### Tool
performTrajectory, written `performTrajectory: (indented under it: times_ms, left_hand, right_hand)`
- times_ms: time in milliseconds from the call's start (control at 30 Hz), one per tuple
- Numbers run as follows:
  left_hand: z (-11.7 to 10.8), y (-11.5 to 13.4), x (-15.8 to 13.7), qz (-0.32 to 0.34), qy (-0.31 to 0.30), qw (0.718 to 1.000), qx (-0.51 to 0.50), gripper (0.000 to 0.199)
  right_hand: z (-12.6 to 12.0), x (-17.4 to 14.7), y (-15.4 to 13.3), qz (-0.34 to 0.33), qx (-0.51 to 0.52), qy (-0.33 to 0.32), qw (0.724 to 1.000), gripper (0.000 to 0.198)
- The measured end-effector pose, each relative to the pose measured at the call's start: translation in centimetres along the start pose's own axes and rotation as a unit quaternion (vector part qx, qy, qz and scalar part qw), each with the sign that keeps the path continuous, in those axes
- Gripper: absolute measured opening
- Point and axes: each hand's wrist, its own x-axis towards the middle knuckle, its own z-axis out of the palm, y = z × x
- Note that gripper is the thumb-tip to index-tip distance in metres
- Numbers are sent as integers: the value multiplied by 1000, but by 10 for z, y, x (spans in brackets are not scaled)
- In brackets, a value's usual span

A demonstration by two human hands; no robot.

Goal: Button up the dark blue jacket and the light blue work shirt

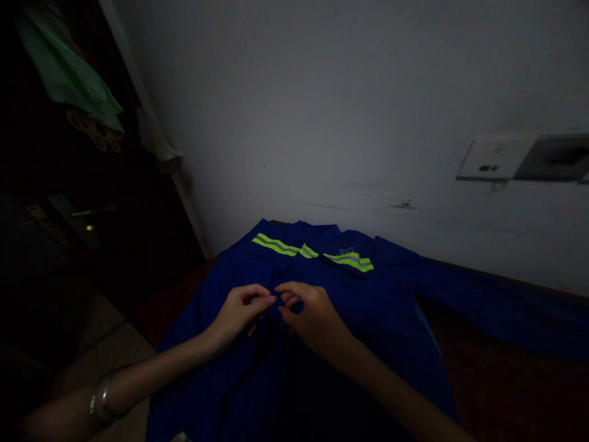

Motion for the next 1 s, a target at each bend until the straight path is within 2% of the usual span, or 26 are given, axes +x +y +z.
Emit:
performTrajectory:
  times_ms: [300,633,1000]
  left_hand:
    - [-2,-2,-4,19,1,1000,-16,31]
    - [-2,-1,-3,-30,-2,999,-42,21]
    - [-1,1,-6,-33,-11,997,-68,16]
  right_hand:
    - [-5,2,5,6,44,-4,999,32]
    - [-4,3,7,11,56,-8,998,33]
    - [-7,0,4,10,56,-4,998,30]
